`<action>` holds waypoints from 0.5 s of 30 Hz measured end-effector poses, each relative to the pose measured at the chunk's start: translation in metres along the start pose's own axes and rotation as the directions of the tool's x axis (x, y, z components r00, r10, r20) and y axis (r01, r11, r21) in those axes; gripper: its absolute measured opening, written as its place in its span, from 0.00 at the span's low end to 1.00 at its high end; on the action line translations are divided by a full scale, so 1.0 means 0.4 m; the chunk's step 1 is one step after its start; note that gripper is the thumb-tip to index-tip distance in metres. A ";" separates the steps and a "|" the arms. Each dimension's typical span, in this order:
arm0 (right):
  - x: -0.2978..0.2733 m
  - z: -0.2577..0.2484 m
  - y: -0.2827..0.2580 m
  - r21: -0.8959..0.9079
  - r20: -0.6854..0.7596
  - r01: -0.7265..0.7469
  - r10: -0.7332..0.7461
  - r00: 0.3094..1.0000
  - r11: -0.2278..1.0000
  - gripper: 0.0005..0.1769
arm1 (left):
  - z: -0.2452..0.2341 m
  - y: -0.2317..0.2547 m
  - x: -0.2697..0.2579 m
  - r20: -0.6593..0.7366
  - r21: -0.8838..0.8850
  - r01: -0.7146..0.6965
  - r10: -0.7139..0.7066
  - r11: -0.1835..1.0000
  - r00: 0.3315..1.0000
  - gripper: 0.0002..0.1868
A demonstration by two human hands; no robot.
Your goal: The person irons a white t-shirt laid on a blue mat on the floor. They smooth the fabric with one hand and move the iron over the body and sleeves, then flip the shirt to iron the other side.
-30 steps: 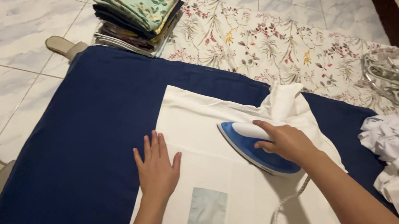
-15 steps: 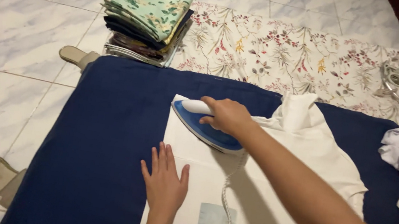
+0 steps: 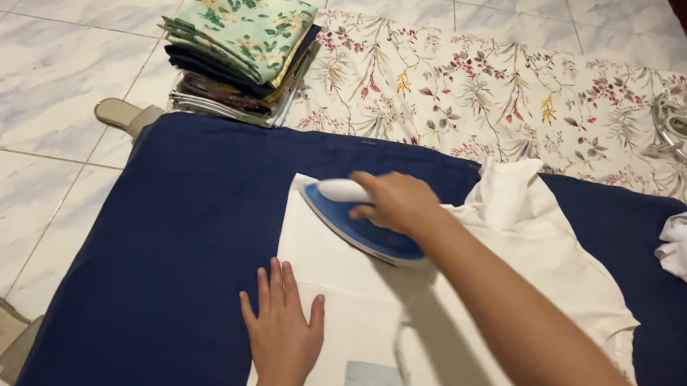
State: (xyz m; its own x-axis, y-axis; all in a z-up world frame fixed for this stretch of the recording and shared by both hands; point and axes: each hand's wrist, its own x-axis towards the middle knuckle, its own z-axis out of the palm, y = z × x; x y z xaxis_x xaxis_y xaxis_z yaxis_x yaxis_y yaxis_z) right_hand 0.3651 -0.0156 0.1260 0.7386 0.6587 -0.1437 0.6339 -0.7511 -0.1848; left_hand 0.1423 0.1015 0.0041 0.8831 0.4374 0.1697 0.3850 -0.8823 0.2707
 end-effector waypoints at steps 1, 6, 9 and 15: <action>0.016 0.007 -0.005 0.006 -0.005 0.000 0.000 1.000 1.000 0.39 | 0.005 -0.001 -0.001 0.001 0.003 0.002 -0.002 1.000 1.000 0.40; -0.007 0.008 0.028 0.012 0.048 0.022 -0.022 0.999 1.000 0.40 | 0.026 -0.007 -0.005 -0.067 -0.023 0.001 -0.003 1.000 0.998 0.40; -0.113 -0.017 0.114 0.028 0.099 0.013 -0.016 0.995 1.000 0.42 | 0.043 -0.014 -0.014 -0.102 -0.009 -0.003 0.002 1.000 0.995 0.41; -0.451 -0.081 0.326 0.042 0.204 -0.243 0.230 0.952 0.969 0.42 | 0.053 -0.020 0.007 -0.093 0.067 0.010 -0.004 0.998 0.996 0.42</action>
State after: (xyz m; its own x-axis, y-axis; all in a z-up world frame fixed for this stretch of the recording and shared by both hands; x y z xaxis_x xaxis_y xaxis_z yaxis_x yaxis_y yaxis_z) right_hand 0.3218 -0.2338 0.1594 0.8018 0.4636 -0.3771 0.4254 -0.8860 -0.1846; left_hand 0.1474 0.1060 -0.0176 0.8528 0.4551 0.2563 0.4111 -0.8875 0.2081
